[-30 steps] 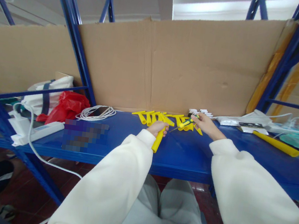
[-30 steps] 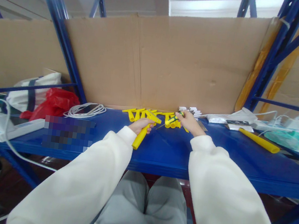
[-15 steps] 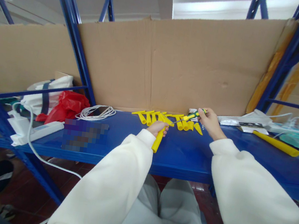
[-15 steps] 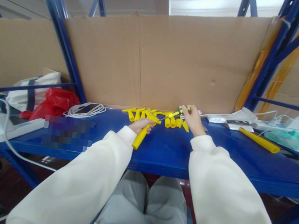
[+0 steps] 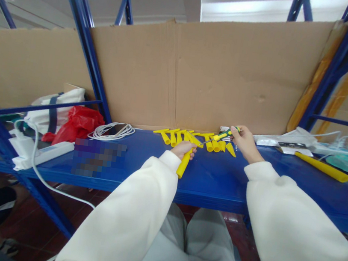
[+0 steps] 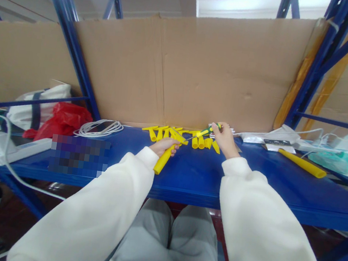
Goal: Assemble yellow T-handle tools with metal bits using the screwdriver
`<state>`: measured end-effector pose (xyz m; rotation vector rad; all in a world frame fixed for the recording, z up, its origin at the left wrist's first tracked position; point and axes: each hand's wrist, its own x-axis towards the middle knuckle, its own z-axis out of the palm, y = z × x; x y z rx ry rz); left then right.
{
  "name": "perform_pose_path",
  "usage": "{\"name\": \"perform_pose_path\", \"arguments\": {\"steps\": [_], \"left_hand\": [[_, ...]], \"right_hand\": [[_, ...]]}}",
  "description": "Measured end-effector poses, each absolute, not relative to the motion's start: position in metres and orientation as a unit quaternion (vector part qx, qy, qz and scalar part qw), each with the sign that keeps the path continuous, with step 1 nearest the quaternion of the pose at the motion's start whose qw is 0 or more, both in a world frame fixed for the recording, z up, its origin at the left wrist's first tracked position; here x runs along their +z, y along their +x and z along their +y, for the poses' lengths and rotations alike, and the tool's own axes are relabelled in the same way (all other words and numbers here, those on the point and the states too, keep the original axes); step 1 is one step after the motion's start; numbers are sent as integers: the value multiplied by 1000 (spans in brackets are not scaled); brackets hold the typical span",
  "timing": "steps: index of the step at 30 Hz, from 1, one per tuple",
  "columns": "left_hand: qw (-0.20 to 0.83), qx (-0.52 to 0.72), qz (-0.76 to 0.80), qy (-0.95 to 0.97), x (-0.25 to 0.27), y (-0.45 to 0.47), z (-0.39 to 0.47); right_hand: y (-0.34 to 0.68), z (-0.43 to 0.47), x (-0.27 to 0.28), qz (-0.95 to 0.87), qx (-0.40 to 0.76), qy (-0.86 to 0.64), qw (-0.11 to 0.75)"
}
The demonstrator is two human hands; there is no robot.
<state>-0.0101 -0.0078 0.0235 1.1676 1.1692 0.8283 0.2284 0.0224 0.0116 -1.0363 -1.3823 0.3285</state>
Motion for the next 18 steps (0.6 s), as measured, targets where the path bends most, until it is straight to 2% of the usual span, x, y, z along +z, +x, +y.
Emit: {"name": "perform_pose_path", "arguments": {"steps": [8,18], "left_hand": [[600,356,503,510,25,-10,-11],[599,355,502,514,22,-11,-6]], "right_hand": [[231,24,11,-602,121,-469,635],[227,22,13,-609,149,-421,656]]}}
